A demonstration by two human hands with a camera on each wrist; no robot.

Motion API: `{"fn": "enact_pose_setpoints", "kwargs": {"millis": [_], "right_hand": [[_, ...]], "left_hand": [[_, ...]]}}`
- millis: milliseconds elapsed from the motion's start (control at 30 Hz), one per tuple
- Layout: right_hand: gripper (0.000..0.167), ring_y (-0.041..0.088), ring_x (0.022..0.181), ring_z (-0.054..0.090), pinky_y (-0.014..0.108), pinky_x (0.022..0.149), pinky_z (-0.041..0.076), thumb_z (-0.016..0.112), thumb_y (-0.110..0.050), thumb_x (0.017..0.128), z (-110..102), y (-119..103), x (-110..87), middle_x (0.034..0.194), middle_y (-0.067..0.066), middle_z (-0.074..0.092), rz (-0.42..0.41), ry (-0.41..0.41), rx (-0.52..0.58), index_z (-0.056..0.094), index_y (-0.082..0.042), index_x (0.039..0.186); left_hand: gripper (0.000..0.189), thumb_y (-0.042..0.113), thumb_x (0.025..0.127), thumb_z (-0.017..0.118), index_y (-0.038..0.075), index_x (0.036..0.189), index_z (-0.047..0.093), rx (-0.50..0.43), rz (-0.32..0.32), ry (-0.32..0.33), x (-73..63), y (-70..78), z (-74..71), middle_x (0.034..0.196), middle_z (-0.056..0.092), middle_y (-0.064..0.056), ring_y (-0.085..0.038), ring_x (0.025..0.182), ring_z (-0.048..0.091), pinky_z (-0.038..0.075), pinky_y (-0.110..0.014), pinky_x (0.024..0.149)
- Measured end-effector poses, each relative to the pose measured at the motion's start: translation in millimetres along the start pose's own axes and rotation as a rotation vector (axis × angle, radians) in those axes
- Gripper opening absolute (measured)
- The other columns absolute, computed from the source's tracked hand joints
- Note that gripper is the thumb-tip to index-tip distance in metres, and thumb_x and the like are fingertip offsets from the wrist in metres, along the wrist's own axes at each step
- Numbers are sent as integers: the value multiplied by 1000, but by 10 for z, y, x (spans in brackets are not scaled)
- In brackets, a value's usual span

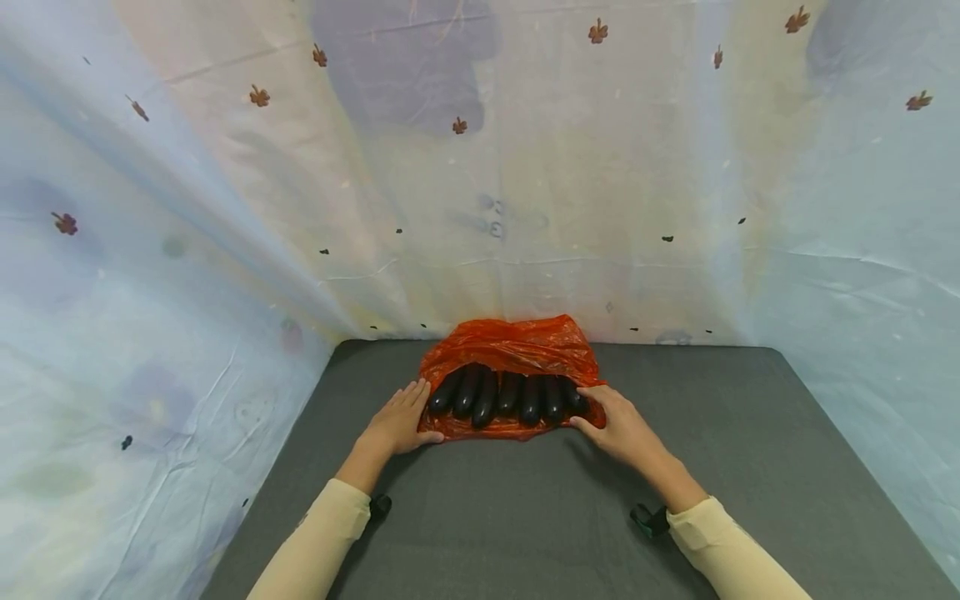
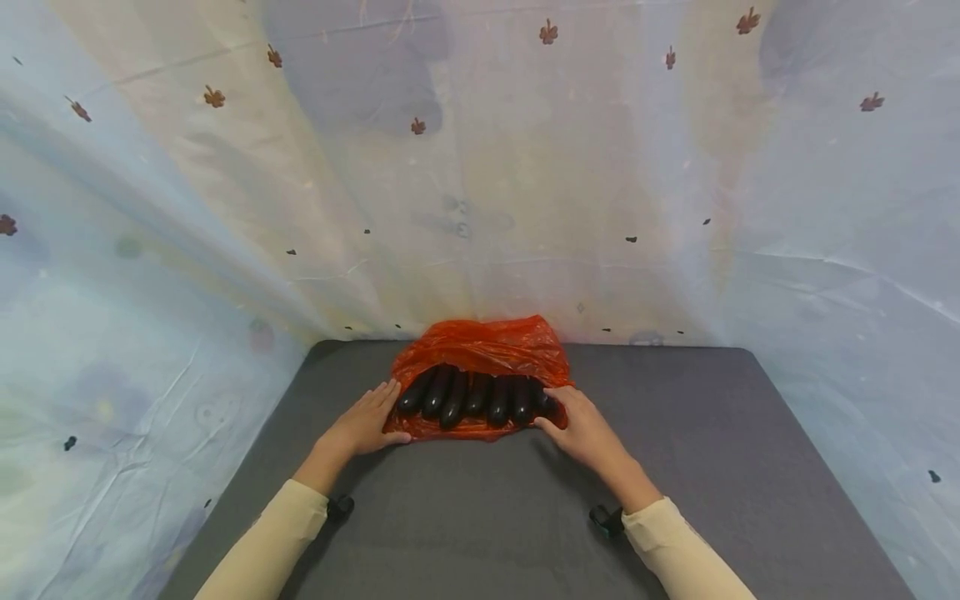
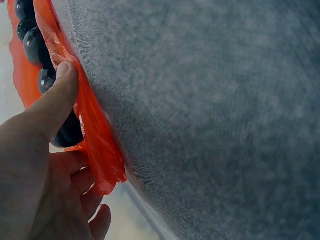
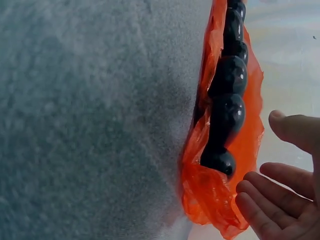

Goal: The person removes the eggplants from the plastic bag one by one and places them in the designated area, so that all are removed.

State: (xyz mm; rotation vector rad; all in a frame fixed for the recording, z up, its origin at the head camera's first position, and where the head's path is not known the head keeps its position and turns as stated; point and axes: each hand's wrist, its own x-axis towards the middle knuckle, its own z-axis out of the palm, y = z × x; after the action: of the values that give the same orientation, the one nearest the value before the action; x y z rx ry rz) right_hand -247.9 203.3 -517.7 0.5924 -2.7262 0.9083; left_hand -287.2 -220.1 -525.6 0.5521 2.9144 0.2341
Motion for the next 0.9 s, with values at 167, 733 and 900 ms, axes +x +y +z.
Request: {"fn": "enact_pose_setpoints", "kwargs": {"millis": [167,733,900], "right_hand": [[58,50,130,60,68,105,51,81,-25,99,17,66,41,141,28,64,28,-7,-8,62,6,144],[56,42,115,67,61,94,58,81,-29,99,17,256,168,132,26,67,100,-23,32,63,5,141],[58,39,112,69,58,93,59,82,-31,98,40,310,197,128,24,68,103,-24,44,64,5,139]], "left_hand": [[103,54,100,72,-2,170,20,-11,-28,-20,2,16,-14,177,18,-21,-39,165,16,13,-52,134],[103,52,100,73,-3,169,21,-4,-55,-47,13,43,-31,177,19,-21,-38,164,18,16,-52,134],[105,54,99,74,-3,169,22,-7,-52,-47,15,39,-33,177,20,-22,-39,164,19,17,-53,133]]}}
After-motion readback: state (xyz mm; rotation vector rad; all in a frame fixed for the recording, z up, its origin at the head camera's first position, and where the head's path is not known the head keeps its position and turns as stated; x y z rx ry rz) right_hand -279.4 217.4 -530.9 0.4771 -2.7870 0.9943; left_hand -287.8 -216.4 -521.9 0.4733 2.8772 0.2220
